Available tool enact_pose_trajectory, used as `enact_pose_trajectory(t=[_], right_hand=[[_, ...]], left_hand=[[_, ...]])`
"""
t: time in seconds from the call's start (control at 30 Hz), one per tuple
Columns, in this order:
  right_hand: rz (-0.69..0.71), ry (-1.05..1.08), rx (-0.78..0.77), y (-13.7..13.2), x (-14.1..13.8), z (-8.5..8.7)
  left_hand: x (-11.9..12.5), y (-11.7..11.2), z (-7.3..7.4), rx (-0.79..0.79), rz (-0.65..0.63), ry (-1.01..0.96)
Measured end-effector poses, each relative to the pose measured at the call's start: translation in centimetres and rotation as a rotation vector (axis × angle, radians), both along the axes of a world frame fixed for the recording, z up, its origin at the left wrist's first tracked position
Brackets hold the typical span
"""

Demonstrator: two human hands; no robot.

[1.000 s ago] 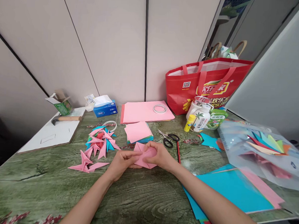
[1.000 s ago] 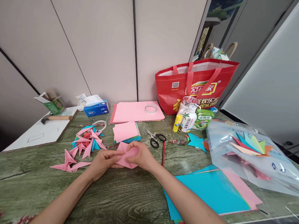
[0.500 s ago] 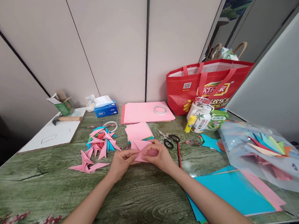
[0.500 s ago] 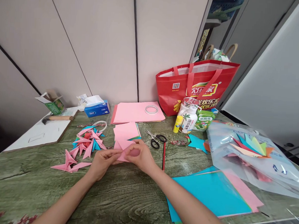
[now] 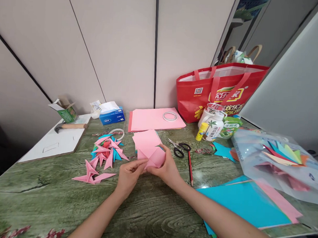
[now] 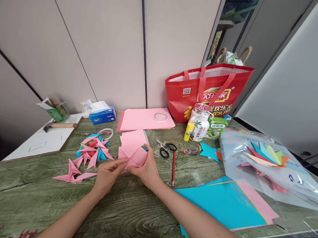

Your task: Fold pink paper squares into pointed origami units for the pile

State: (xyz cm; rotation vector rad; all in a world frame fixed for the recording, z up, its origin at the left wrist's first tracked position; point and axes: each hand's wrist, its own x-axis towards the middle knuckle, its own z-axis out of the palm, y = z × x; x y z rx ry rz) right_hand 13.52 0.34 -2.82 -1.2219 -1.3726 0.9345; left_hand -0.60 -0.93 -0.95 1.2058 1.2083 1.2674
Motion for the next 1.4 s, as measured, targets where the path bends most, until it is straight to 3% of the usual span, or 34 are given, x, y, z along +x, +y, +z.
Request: enact_pose_trajectory(t=[0.17,0.4,0.8,1.03,1.2,1.4], right_hand=[[0.044,0.045,-0.003,0.0,0.1,0.5],[0.253,0.501,-0.226,0.2,0.3,1.3],[0.400,0.570,-0.251,0.7,1.0,1.9],[0.167,0.392,-0.246,1.3,1.5,1.0],[0.173,0.404,-0.242,1.3,1.5,0.8],[0.181,0.381,-0.184,0.8,1.0,0.7]], left_hand=[[-0.2,0.3,-0.6,-0.013,-0.015,-0.072],[-0.7,0.8,-1.1,0.009,-0.009,-0.164],[-0.9,1.3,-1.0,-0.005,0.081,-0.188],[-0.7,0.8,-0.4,0.025,-0.026,-0.037],[-0.7,0.9,0.1,0.077,-0.038,-0.120],[-0.9,1.1,-0.8,0.042,-0.045,-0.126]])
